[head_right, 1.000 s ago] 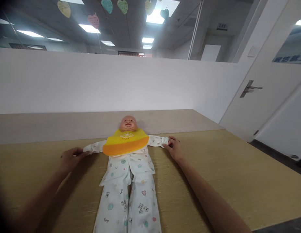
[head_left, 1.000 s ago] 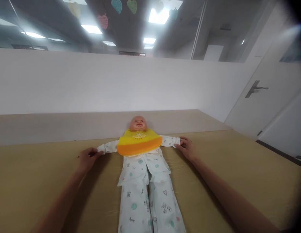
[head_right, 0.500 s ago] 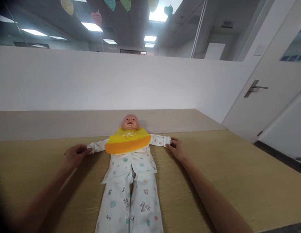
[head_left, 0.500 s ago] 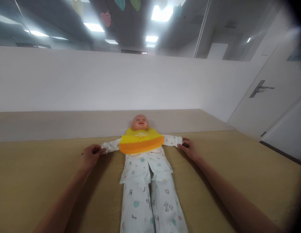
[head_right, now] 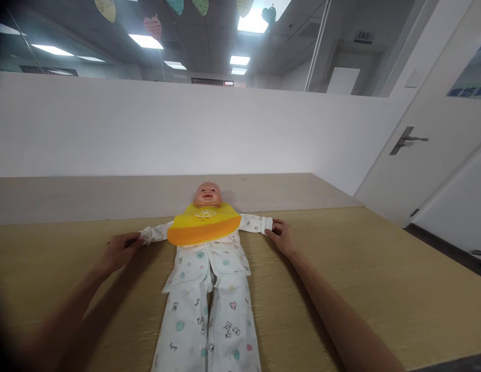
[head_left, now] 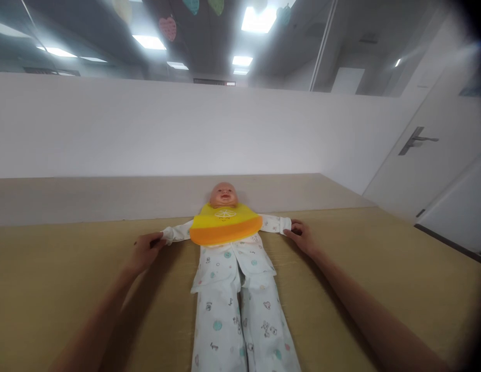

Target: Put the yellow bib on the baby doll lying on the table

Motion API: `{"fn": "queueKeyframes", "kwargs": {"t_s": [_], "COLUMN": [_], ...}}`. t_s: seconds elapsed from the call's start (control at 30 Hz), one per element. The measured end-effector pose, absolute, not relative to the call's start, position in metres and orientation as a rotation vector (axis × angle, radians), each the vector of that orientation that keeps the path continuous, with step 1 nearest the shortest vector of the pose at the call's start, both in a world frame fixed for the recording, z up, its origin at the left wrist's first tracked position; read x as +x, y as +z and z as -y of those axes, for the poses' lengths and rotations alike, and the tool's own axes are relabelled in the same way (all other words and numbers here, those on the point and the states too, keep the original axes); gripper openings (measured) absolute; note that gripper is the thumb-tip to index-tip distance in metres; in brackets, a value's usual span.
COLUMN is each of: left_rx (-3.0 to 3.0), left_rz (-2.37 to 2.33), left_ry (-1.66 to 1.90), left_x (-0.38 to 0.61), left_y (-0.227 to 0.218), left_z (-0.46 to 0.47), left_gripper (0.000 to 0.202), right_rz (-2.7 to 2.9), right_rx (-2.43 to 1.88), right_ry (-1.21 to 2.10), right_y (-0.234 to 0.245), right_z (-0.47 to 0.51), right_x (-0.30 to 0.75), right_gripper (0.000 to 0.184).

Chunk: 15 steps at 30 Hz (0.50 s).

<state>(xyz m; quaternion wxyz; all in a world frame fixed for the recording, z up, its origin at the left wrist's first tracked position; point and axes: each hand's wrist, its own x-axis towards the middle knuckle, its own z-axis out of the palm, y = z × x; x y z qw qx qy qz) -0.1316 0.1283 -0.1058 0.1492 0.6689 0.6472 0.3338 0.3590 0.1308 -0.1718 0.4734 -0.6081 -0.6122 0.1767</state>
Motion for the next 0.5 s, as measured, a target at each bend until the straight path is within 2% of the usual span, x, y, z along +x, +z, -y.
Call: {"fn": "queueKeyframes", "kwargs": {"t_s": [0.1, 0.5], "left_rx": [2.028, 1.829], "left_rz": [-1.902, -2.019], "left_ry": [0.862, 0.904], "left_x": [-0.132, -0.132], "left_y": [-0.113, -0.117], "left_z": [-0.131, -0.129], "left_gripper": [0.027, 0.029], "right_rz": [1.502, 1.501], "right_rx": [-1.492, -1.505], "right_ry": [0.432, 0.462], "right_y": [-0.17, -0.168], "right_z": [-0.13, -0.128], "right_x": [0.358, 0.358], "right_gripper": [0.031, 0.034]}}
